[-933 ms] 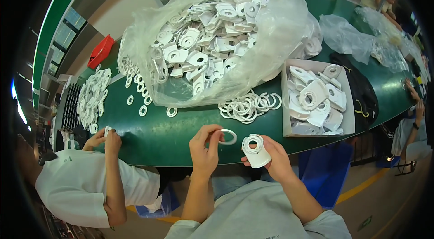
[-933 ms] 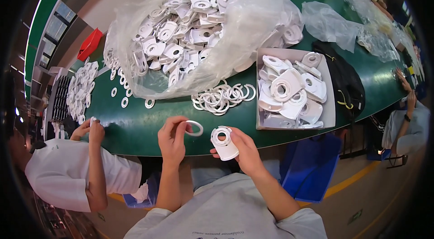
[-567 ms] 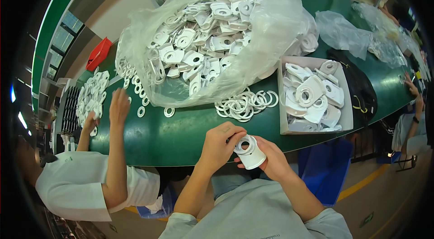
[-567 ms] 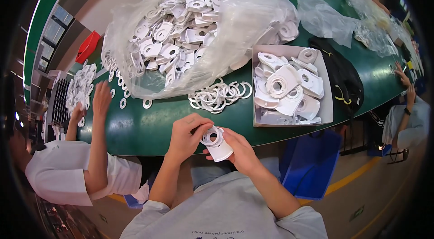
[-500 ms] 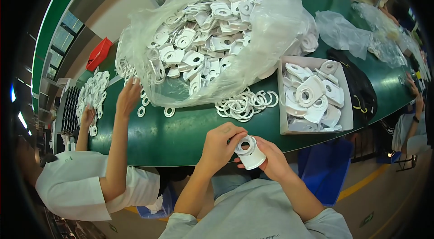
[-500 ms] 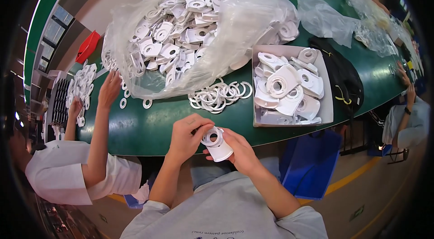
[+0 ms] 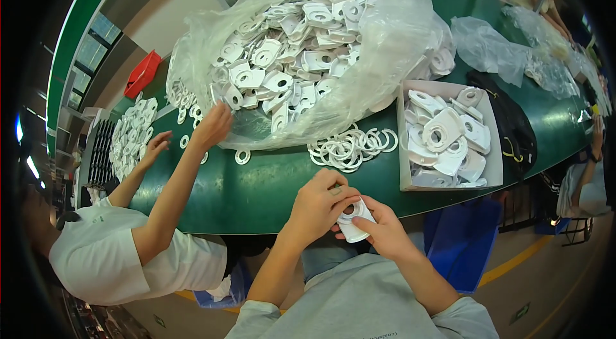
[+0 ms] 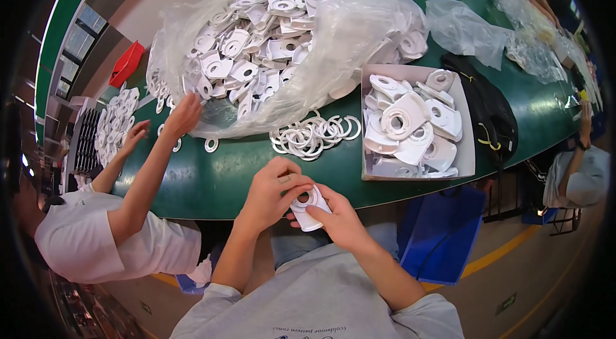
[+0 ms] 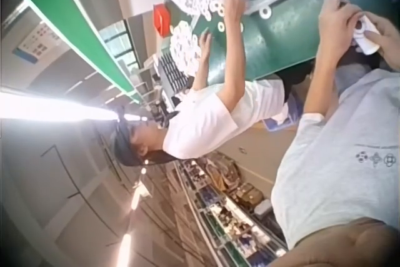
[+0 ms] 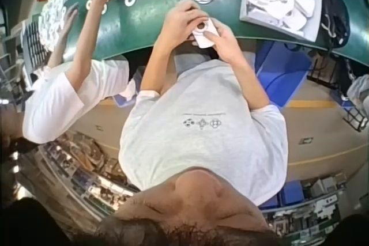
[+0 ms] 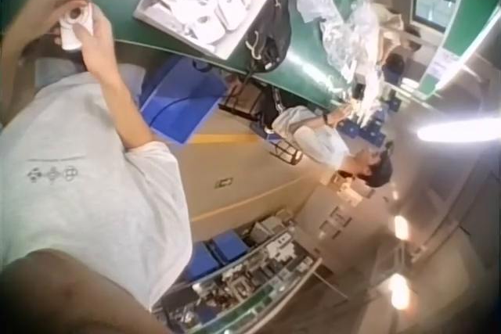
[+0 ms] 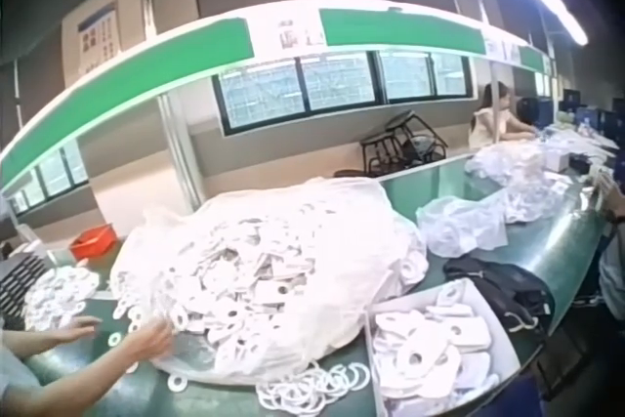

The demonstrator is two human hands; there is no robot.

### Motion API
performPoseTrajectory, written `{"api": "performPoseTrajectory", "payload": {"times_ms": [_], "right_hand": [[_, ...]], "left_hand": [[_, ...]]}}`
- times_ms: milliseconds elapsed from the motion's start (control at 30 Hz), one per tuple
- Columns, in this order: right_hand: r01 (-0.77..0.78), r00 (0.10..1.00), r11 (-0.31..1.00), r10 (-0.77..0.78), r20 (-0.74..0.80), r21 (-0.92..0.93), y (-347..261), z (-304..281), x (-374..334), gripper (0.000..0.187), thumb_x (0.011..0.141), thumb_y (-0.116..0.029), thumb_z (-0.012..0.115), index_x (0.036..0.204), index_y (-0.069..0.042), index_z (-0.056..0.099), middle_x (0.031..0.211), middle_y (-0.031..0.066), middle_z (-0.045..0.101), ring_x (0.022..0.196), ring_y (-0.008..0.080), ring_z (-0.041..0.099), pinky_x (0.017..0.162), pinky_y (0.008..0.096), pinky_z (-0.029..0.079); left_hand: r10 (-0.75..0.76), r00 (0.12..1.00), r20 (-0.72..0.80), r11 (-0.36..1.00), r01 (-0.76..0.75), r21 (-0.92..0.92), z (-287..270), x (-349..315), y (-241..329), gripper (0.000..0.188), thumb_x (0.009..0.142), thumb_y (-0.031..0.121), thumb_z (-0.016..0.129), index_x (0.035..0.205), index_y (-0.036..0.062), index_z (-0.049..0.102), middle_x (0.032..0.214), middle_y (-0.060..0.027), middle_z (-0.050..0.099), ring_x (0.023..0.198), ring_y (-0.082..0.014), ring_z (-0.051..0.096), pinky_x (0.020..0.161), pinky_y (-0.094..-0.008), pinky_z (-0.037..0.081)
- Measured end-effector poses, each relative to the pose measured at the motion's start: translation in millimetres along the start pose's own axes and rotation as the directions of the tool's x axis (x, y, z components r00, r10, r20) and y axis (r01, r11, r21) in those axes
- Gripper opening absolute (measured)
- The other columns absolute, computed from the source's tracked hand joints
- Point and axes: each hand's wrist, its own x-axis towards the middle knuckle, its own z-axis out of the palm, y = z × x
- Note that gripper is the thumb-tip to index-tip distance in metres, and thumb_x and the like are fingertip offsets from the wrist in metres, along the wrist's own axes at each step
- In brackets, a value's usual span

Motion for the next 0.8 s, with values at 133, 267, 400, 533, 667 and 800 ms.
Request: {"api": "performPoseTrajectory", "payload": {"times_ms": [133,267,400,533,667,800], "right_hand": [[0.041,0.999,0.993,-0.039,-0.020,0.115,-3,-1,-3,0.040,0.091,0.003,0.043,0.131,0.003,0.039,0.114,0.0202,0.059,0.097,0.0327,0.065,0.086,0.0413,0.056],[0.075,0.996,0.989,-0.066,-0.067,0.130,-4,-1,-4,0.039,0.091,0.003,0.044,0.130,0.003,0.040,0.115,0.0208,0.059,0.097,0.0332,0.065,0.086,0.0419,0.055],[0.085,0.994,0.992,-0.078,-0.074,0.097,-4,1,-2,0.042,0.089,0.005,0.046,0.130,0.003,0.040,0.115,0.0215,0.059,0.096,0.0343,0.065,0.086,0.0436,0.056],[0.114,0.993,0.986,-0.108,-0.055,0.118,-4,3,-3,0.044,0.087,0.007,0.047,0.130,0.003,0.039,0.115,0.0213,0.058,0.095,0.0353,0.066,0.084,0.0457,0.056],[0.149,0.989,0.984,-0.149,-0.013,0.100,-1,1,-5,0.046,0.085,0.008,0.047,0.130,0.003,0.039,0.116,0.0207,0.058,0.095,0.0351,0.065,0.084,0.0461,0.056],[0.211,0.977,0.976,-0.211,-0.005,0.048,2,0,-7,0.044,0.085,0.006,0.049,0.127,0.003,0.041,0.113,0.0192,0.058,0.091,0.0310,0.066,0.080,0.0425,0.057]], "left_hand": [[-0.137,0.974,-0.183,0.986,0.116,-0.122,-4,0,6,0.013,0.075,0.001,0.069,0.088,0.0030,0.070,0.081,-0.0057,0.061,0.064,-0.0141,0.053,0.055,-0.0267,0.041],[-0.339,0.923,-0.180,0.921,0.287,-0.263,-3,-14,6,0.010,0.081,0.002,0.067,0.090,0.0028,0.069,0.081,-0.0039,0.061,0.062,-0.0105,0.054,0.051,-0.0220,0.039],[-0.372,0.903,-0.214,0.876,0.266,-0.403,8,-28,5,0.010,0.083,0.001,0.063,0.092,0.0014,0.068,0.081,-0.0044,0.061,0.063,-0.0090,0.054,0.051,-0.0208,0.038],[-0.438,0.877,-0.197,0.821,0.302,-0.485,11,-36,10,0.018,0.084,0.000,0.061,0.101,0.0004,0.066,0.090,-0.0064,0.063,0.071,-0.0110,0.058,0.059,-0.0212,0.044],[-0.489,0.867,-0.090,0.707,0.333,-0.624,6,-38,22,0.023,0.085,-0.005,0.057,0.107,-0.0041,0.064,0.099,-0.0077,0.062,0.086,-0.0124,0.059,0.072,-0.0228,0.046],[-0.439,0.891,-0.116,0.768,0.305,-0.563,4,-38,25,0.024,0.083,-0.005,0.060,0.106,-0.0030,0.066,0.100,-0.0091,0.064,0.087,-0.0136,0.060,0.073,-0.0244,0.046]]}}
